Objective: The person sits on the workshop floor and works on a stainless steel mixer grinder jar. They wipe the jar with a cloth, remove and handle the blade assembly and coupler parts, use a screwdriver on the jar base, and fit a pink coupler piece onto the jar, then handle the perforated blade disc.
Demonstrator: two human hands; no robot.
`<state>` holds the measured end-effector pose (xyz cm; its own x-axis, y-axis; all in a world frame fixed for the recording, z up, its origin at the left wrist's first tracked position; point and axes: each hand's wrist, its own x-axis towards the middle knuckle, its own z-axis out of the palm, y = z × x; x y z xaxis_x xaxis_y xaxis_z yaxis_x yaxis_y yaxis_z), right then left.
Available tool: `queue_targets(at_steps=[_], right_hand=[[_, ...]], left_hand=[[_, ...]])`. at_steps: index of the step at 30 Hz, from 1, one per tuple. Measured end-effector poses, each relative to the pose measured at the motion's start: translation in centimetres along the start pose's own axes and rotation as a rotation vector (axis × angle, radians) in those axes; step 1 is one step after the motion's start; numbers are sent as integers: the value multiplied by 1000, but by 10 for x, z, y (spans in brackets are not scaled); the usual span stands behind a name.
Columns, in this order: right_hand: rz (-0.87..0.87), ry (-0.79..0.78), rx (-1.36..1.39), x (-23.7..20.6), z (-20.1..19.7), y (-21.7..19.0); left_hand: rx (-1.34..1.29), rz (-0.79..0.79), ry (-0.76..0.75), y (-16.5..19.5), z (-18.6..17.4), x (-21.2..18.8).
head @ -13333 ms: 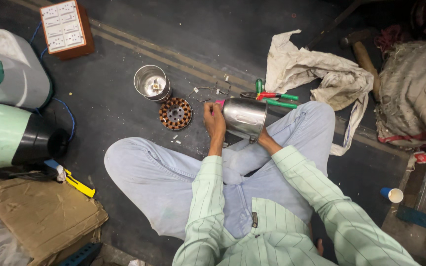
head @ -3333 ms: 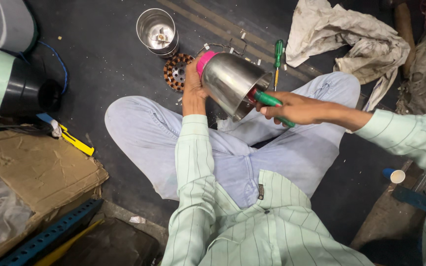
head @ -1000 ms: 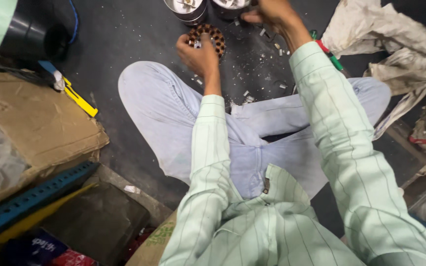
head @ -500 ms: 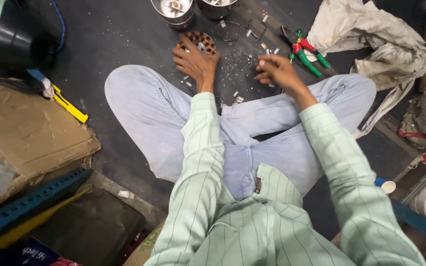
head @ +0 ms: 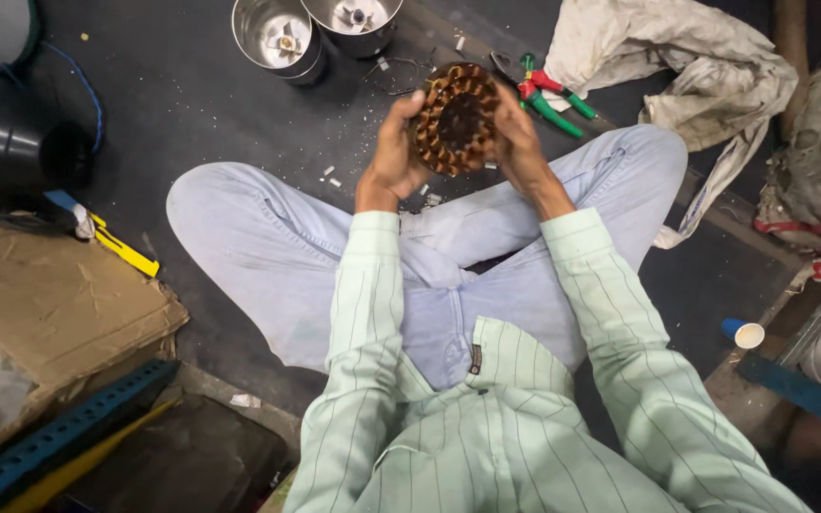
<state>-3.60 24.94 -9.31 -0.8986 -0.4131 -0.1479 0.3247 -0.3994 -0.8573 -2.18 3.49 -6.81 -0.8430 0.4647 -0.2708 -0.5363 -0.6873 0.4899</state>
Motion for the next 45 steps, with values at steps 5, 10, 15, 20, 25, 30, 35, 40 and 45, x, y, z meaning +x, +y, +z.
queue_targets(at_steps=[5,10,15,20,25,30,35,40,45], right_hand=[[124,55,332,-22,0,22],[302,181,301,-16,18,31],[228,159,261,-14,22,18],[274,179,245,-19,33,12],[365,129,-218,4,37,7],[238,93,-351,38,40,19],[377,131,-360,41,33,35],[43,88,-466,35,15,40],[51,98,-398,32,5,42]], left_hand=[[274,-81,336,-10,4,-13],[779,103,556,-43,-22,-4],[1044,93,694,-53,-32,1],[1028,85,750,-47,-19,-4],[1004,189,877,-35,-23,5],[990,232,982,-29,-45,25],[1032,110,1050,-39,-64,30],[481,208,744,-42,-68,34],[303,218,737,-34,-64,32]])
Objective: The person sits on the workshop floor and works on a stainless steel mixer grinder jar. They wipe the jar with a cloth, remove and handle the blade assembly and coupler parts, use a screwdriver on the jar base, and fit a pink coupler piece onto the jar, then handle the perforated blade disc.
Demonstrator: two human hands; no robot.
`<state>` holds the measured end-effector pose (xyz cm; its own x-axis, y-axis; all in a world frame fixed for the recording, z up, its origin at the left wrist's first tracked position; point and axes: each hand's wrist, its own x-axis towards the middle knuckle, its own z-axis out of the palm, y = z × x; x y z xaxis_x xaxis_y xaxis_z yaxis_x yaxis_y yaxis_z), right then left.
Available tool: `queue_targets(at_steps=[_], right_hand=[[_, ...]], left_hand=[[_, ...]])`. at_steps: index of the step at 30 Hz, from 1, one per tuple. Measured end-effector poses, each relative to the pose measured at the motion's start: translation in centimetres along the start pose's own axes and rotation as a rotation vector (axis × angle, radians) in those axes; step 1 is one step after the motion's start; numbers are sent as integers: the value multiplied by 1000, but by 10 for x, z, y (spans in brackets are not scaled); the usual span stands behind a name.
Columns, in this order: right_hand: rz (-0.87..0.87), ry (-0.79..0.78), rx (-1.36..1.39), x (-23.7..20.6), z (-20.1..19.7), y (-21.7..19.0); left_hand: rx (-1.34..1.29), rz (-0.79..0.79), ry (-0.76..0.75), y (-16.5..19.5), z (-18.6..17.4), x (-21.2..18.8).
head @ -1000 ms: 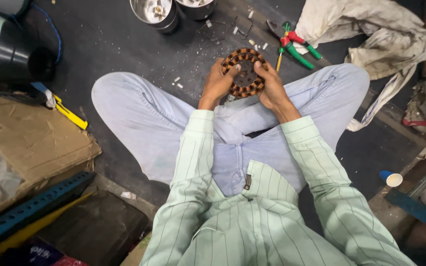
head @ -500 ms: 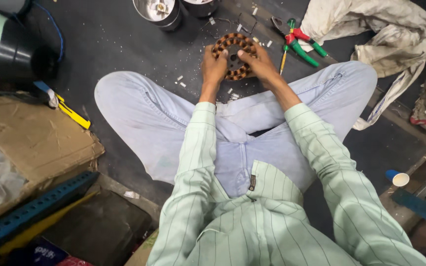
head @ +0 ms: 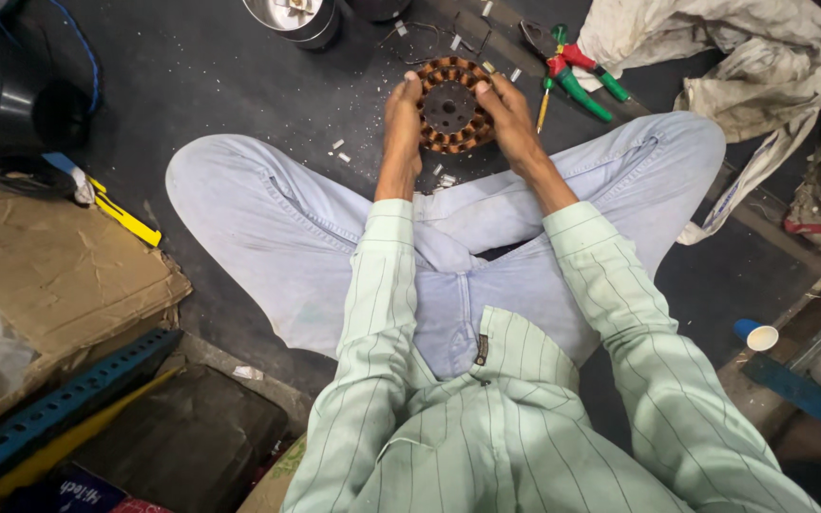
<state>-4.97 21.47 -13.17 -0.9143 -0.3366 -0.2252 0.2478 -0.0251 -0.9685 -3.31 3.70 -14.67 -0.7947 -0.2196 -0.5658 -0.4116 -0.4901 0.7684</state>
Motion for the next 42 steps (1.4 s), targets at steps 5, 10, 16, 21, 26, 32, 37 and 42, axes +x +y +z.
queue_targets(at_steps=[5,10,16,21,26,32,37,42], right_hand=[[218,53,175,-2,8,-5],[169,-24,359,-4,3,-7],[208,35,358,-4,-1,-5],[121,48,296,-6,4,-3],[38,47,255,-3,2,-3],[32,39,285,-2,-4,-4],[101,11,356,-2,-6,-7],[58,-75,273,-7,-13,-14]], left_hand=[[35,106,21,-1,0,-6],[-3,108,-20,-1,-2,-9],[-36,166,-116,-6,-2,-10],[-108,201,-93,-8,-4,-11],[-48,224,-45,-7,1,-14],[-1,284,-54,-6,8,-17],[8,312,-123,-5,4,-22],[71,306,-90,7,6,-31]])
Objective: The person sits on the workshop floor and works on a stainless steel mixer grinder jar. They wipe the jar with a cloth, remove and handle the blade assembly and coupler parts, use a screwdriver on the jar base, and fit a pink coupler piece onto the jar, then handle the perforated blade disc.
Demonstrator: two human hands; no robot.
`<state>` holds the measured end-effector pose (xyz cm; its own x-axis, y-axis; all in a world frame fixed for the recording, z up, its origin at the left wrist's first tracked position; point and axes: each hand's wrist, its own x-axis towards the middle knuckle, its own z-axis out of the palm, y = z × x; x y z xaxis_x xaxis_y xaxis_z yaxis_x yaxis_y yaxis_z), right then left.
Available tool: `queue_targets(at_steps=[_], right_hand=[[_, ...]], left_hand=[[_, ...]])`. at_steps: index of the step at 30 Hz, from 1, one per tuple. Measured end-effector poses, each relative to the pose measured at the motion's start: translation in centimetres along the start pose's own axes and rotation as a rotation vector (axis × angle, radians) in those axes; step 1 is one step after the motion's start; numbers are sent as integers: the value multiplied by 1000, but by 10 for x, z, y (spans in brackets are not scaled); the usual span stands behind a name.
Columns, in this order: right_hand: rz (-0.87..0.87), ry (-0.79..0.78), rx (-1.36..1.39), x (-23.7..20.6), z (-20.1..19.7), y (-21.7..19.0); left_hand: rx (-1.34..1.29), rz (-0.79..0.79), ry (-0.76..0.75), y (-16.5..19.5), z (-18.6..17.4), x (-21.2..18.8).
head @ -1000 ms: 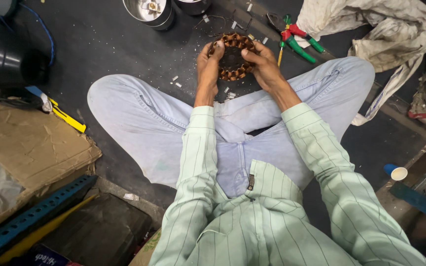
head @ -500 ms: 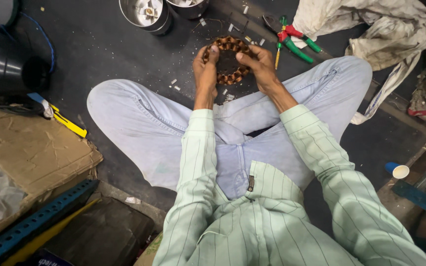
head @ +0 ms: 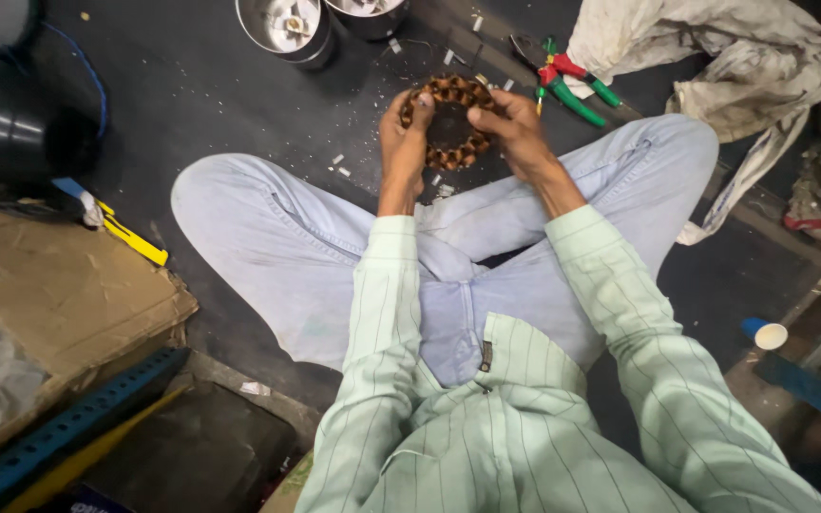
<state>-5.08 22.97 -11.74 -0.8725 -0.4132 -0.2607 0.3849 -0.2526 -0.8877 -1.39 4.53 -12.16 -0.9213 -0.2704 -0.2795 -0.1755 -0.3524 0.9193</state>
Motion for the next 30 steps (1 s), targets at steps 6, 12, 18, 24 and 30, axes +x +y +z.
queue_targets(at_steps=[6,12,18,24,30], right_hand=[[-101,9,-90,-4,-3,6],[-404,58,-734,8,1,22],[-369,68,-790,10,3,15],[-417,96,-854,-1,6,14],[-385,41,-835,3,5,7]], left_hand=[[151,36,-123,27,-1,-7],[922,259,-61,46,-4,-12],[871,419,-64,54,2,-18],[958,418,-110,51,2,-20],[833,383,-23,46,2,-26]])
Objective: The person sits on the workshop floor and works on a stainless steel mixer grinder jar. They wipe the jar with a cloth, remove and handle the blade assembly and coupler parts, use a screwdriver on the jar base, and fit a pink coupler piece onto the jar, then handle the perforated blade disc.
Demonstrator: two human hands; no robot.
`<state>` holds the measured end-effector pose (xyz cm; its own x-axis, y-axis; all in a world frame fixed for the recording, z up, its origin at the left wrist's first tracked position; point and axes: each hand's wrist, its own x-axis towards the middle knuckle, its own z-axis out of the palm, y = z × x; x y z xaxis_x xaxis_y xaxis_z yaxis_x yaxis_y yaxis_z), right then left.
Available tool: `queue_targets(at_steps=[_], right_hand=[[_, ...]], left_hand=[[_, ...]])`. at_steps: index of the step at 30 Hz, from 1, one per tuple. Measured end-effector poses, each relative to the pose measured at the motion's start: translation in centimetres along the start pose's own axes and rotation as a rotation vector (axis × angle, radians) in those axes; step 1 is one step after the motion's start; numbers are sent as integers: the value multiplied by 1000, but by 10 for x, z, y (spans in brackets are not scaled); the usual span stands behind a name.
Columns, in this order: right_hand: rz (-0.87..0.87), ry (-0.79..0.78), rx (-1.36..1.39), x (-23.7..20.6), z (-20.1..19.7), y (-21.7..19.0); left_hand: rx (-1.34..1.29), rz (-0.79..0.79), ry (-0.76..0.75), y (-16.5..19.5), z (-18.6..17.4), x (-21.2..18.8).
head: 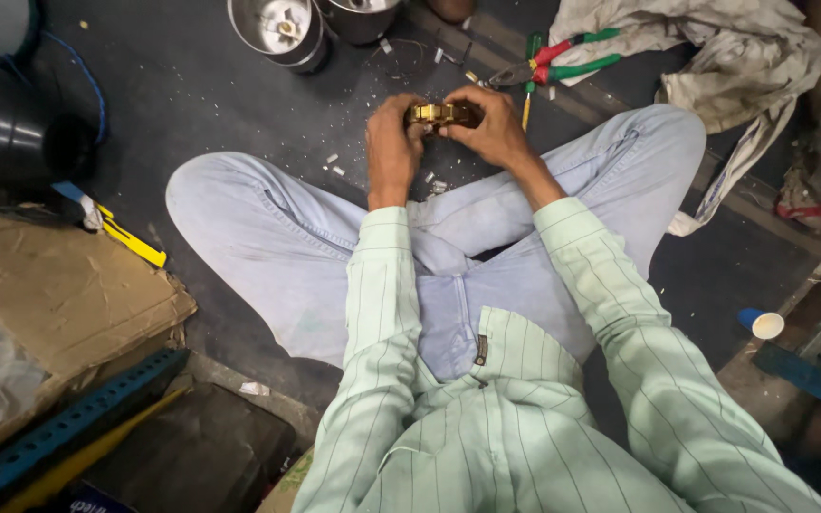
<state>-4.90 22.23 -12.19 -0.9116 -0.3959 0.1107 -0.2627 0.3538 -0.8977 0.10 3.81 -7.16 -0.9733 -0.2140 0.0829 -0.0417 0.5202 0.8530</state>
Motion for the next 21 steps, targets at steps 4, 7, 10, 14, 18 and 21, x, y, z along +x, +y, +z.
queue_targets(at_steps=[4,7,10,14,18,21], right_hand=[[57,7,49,1,2,-9],[106,-36,94,-2,-1,-17],[139,-92,82,-4,-9,-22],[-2,-87,-43,-4,-10,-27],[-69,-96,-141,-3,-8,-30],[13,-123,-122,-1,-10,-32]], left_hand=[[89,33,-43,9,-7,4],[150,123,41,17,-21,11],[224,285,241,17,-44,34],[437,325,163,7,-76,82],[644,414,-115,-2,-86,104],[484,398,67,-5,-75,101]])
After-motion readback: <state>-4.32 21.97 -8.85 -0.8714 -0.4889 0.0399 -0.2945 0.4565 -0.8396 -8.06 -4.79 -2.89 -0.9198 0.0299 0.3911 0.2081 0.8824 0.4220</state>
